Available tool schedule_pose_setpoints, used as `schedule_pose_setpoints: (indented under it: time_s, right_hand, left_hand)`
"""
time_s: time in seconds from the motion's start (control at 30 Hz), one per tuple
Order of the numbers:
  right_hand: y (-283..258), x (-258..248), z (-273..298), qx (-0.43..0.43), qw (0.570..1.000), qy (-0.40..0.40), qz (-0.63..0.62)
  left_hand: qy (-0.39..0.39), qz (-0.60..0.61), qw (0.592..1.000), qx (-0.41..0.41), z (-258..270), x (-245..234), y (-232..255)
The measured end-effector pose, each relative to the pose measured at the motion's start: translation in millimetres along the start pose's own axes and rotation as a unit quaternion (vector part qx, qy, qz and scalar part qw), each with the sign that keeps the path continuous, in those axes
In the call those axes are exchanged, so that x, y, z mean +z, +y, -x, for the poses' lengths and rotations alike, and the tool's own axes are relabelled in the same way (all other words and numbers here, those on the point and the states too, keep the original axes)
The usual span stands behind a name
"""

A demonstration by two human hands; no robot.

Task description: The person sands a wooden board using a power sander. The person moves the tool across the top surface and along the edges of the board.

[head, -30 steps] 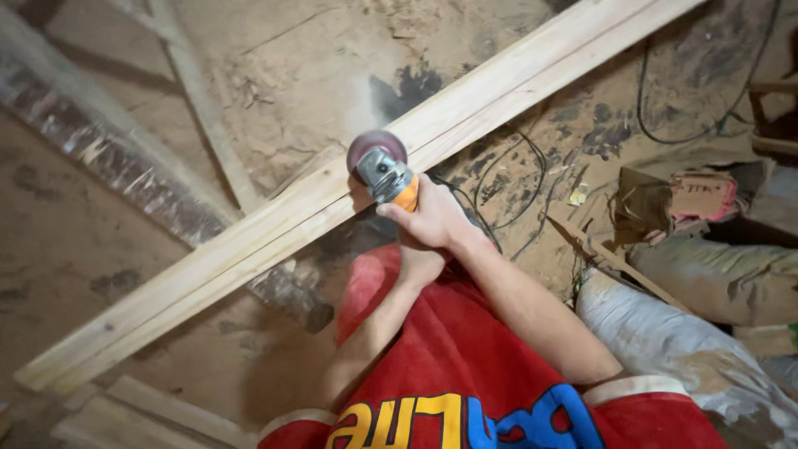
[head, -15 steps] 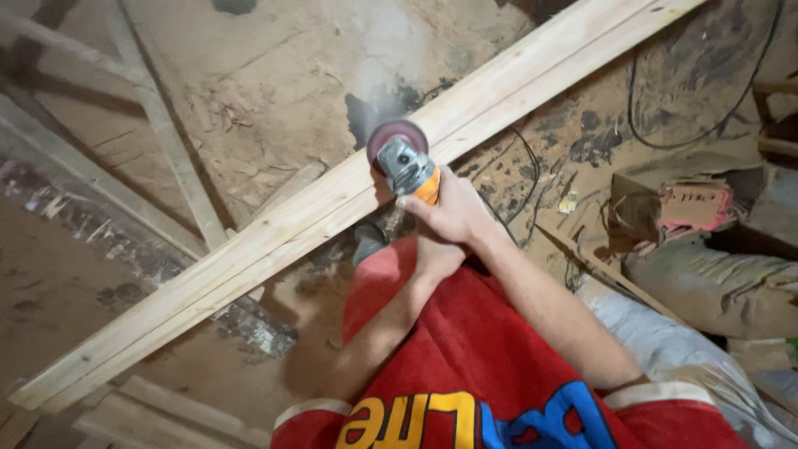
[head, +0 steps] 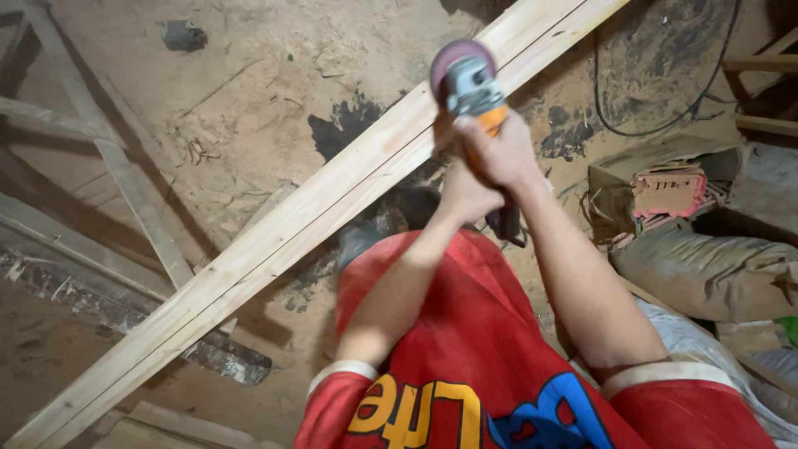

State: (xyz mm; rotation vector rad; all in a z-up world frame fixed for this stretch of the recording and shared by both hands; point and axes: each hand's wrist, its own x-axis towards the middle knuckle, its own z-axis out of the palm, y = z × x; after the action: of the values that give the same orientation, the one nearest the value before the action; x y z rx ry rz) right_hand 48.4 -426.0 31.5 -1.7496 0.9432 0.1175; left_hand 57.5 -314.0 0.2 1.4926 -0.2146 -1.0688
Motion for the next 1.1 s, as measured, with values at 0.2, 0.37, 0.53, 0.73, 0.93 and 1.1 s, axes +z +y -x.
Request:
schedule_pose_setpoints:
  time_s: [0.2,0.37,0.53,0.73,0.93,1.1]
  right_hand:
    - [14.0,17.9,-0.6,0.004,0.995,0.063,-0.073]
    - [-4.3,79.7,42.8,-0.002,0.997,0.014,-0.071]
    - [-27.1,139.1,75.5,-0.035,0.997,-0.059,-0.043]
    - [-52.2,211.6,113.4,-0.019,0.988,-0.145,0.049]
    - [-62.8,277.1,158.8,-0.053,0.965,-0.240,0.094]
    - [-70.5,325.6,189.7,-0.089,0.931,-0.310,0.169]
  left_hand:
    - [-0.036,-0.230,0.959,-0.162,-9.5,-29.6,20.4]
    - [0.011,-0.160,0.982,-0.104,55.4,-72.3,2.4]
    - [0.093,-0.119,0.984,-0.093,111.4,-113.5,-30.1]
    - [0.193,-0.082,0.976,-0.065,174.6,-159.7,-63.9]
    - [0.269,0.003,0.959,-0.095,237.0,-191.6,-95.6]
    - [0.322,0.078,0.940,-0.085,285.9,-205.7,-111.1]
